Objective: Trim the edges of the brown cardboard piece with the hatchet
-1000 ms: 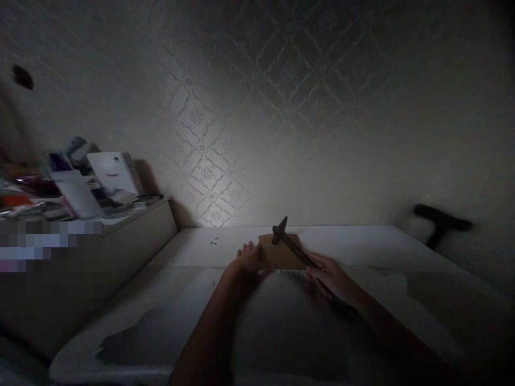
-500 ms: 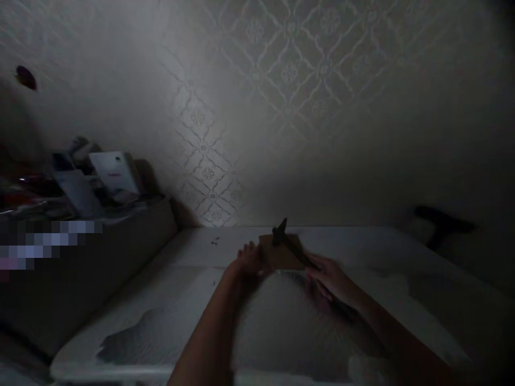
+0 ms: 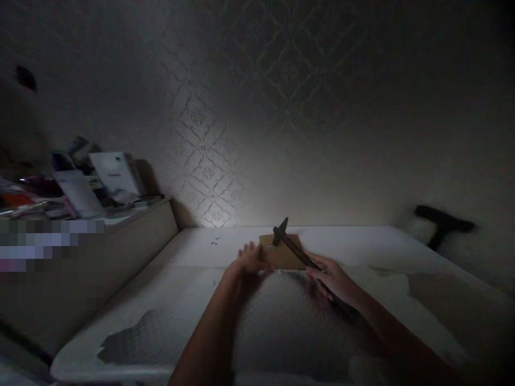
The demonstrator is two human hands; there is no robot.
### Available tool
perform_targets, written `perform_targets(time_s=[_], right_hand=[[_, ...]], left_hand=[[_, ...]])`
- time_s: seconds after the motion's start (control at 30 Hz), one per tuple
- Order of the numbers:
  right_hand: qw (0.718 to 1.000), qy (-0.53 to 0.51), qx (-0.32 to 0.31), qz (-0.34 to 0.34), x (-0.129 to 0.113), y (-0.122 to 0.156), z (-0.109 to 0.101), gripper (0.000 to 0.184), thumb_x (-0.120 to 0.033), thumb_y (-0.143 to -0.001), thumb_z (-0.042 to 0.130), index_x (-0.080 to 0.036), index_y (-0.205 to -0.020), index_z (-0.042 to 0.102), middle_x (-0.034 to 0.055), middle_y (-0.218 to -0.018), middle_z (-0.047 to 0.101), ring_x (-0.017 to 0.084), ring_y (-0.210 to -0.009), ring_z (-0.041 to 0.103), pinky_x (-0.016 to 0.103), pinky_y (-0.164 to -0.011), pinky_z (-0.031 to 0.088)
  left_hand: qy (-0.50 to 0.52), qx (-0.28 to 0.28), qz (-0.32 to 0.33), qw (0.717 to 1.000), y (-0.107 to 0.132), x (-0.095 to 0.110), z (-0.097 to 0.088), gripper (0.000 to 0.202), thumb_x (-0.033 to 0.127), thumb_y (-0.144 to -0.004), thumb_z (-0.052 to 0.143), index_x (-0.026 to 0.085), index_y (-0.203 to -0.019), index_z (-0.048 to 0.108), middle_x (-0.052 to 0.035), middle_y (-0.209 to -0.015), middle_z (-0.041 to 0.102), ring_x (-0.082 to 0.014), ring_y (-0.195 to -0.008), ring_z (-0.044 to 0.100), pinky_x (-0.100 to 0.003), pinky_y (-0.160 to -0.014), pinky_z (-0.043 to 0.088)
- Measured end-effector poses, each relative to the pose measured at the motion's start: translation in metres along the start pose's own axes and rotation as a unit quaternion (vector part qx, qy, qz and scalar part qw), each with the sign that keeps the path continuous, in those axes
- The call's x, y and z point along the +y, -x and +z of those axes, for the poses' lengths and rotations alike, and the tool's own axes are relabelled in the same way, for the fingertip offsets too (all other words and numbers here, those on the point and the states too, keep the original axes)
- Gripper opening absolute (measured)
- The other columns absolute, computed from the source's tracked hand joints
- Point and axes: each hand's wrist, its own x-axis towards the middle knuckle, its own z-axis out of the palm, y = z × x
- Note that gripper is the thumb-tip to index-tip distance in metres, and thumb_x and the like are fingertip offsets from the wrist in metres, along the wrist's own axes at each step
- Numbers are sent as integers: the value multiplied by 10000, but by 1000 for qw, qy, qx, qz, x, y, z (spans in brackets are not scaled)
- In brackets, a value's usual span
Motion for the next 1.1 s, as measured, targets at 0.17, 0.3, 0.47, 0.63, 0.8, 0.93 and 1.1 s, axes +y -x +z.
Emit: perform_targets(time_s=[0.17, 0.3, 0.47, 0.63, 0.8, 0.93, 1.1], right_hand=[[1000, 1, -3, -3, -1, 1, -1, 657, -432, -789, 533, -153, -1378, 449, -67, -598, 543, 44, -301, 380, 174, -286, 307], [1000, -4, 0, -5, -2, 2, -1, 672, -432, -784, 541, -151, -1386, 439, -69, -610, 533, 45, -309, 382, 178, -286, 311], [1000, -4, -4, 1, -1, 1, -1, 658, -433, -791, 530, -161, -1384, 449, -88, -565, 496, 48, -297, 373, 179, -287, 313], [1000, -6, -1, 6, 0, 0, -1, 656, -425, -790, 530, -157, -1383, 448, -76, -600, 532, 40, -296, 375, 175, -286, 311], [1000, -7, -3, -2, 2, -1, -1, 649, -415, -785, 542, -161, -1376, 458, -80, -589, 526, 40, -294, 378, 171, -289, 304], [1000, -8, -1, -4, 1, 0, -1, 661, -418, -792, 537, -151, -1388, 440, -76, -584, 536, 44, -292, 378, 175, -287, 310], [1000, -6, 1, -4, -2, 2, 0, 641, -417, -791, 528, -160, -1374, 457, -78, -584, 526, 43, -285, 371, 174, -281, 294]], left_hand=[[2, 0, 2, 1000, 0, 0, 0, 1068, 716, -711, 532, 148, -1505, 99, -208, -1568, 36, -380, -1430, 38, -514, -1131, 134], [11, 5, 11, 1000, 0, -1, 0, 1074, 712, -699, 549, 133, -1500, 128, -219, -1564, 63, -385, -1428, 60, -506, -1130, 154], [6, 14, 10, 1000, -1, -2, 2, 1069, 730, -690, 539, 164, -1498, 128, -204, -1566, 93, -376, -1429, 86, -509, -1120, 172], [9, 10, 8, 1000, 0, -2, 2, 1083, 738, -679, 538, 168, -1499, 119, -204, -1567, 64, -376, -1431, 61, -517, -1123, 147], [10, 14, 4, 1000, 3, 1, 0, 1080, 737, -678, 544, 149, -1492, 146, -216, -1563, 85, -386, -1426, 94, -508, -1124, 163], [4, 10, 0, 1000, 2, 1, -1, 1058, 729, -697, 534, 168, -1497, 129, -197, -1568, 83, -374, -1430, 82, -506, -1126, 160], [6, 2, 2, 1000, 0, -1, 0, 1077, 727, -695, 541, 156, -1500, 109, -213, -1566, 57, -385, -1429, 58, -518, -1128, 136]])
